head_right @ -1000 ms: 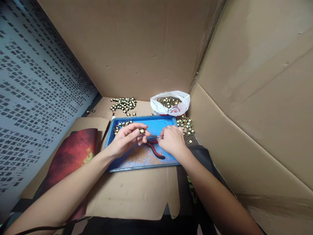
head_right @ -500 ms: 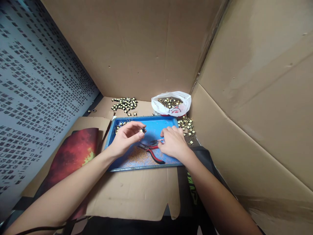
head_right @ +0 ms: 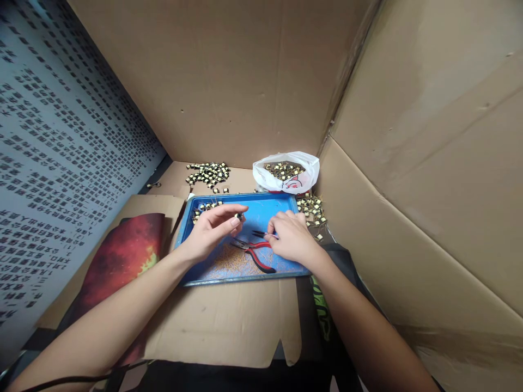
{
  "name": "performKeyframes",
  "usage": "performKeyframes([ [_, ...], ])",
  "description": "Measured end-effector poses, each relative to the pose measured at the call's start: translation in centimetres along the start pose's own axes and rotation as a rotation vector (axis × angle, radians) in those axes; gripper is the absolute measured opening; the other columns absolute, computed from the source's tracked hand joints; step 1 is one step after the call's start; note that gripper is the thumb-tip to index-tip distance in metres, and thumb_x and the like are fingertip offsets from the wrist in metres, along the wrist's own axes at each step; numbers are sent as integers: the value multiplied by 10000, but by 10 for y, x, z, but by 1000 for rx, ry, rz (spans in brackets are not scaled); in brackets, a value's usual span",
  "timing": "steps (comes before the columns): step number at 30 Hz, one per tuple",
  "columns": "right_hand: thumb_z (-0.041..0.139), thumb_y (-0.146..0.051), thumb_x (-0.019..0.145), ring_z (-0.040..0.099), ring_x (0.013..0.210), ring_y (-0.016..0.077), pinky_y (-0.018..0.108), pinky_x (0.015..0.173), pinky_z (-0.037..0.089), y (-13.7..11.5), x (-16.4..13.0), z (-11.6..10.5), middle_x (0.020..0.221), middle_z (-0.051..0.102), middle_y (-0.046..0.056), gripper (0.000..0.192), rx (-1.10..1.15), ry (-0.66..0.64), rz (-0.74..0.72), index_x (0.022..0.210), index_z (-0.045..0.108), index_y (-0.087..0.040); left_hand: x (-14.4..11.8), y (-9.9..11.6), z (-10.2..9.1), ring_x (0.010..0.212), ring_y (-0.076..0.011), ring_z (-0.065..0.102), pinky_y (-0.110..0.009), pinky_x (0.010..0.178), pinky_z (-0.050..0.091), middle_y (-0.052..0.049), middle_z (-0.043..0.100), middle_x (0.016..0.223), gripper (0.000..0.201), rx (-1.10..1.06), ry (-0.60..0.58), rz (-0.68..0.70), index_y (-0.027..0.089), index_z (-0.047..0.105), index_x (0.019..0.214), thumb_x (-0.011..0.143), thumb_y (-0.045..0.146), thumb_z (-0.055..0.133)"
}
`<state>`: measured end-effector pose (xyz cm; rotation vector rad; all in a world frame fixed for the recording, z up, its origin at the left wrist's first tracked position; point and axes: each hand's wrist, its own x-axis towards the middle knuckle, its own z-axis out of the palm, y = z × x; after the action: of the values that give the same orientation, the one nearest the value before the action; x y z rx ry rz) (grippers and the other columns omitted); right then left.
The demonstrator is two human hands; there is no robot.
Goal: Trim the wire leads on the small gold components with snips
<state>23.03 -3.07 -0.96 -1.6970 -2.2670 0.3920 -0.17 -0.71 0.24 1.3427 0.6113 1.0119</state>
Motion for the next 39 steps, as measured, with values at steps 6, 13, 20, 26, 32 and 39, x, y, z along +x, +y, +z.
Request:
performKeyframes([
  [6, 591, -293, 904, 618, 653, 186, 323, 664, 452, -2, 3, 7, 730, 661, -9, 134, 555, 233, 26, 822, 497, -246, 1, -3, -5, 726, -127, 563, -271, 718, 453, -56, 703, 927, 356, 39, -34, -13, 209, 755, 1252, 924, 345, 751],
  [13, 592, -311, 876, 528, 520, 131, 276, 517, 406, -12, -4, 12, 733, 614, -29, 229, 839, 307, 1, 818, 375, -266, 3, -6, -5, 722, -127, 611, -266, 702, 498, -74, 725, 979, 351, -14, -46, -64, 179, 740, 1213, 911, 355, 768],
  [20, 595, -309, 946, 469, 512, 131, 279, 538, 357, -20, -7, 10, 631, 489, -79, 172, 636, 269, -98, 1055, 479, -243, 4, -5, -7, 682, -106, 589, -243, 663, 471, -83, 748, 977, 382, -21, -15, -109, 161, 751, 1209, 880, 349, 802],
  [26, 607, -330, 1013, 699, 871, 222, 362, 766, 517, -18, -4, 15, 1061, 746, 71, 287, 478, 341, -221, 1281, 580, -229, 5, -5, -9, 704, -113, 591, -249, 677, 468, -68, 743, 932, 394, -11, 7, -138, 169, 768, 1214, 866, 348, 815],
  [32, 591, -287, 1045, 680, 1067, 265, 437, 901, 497, -15, -3, 13, 1222, 746, 94, 308, 198, 566, -348, 1345, 647, -243, 5, -8, -10, 713, -116, 601, -252, 677, 474, -77, 755, 955, 393, -34, 11, -140, 181, 756, 1244, 885, 338, 798],
  [39, 604, -177, 1021, 661, 985, 243, 408, 857, 448, -15, -8, 10, 1151, 775, 70, 351, -48, 633, -421, 1361, 667, -239, 4, -11, -13, 724, -122, 625, -243, 661, 477, -72, 752, 923, 373, -10, 1, -149, 183, 765, 1224, 889, 345, 795],
])
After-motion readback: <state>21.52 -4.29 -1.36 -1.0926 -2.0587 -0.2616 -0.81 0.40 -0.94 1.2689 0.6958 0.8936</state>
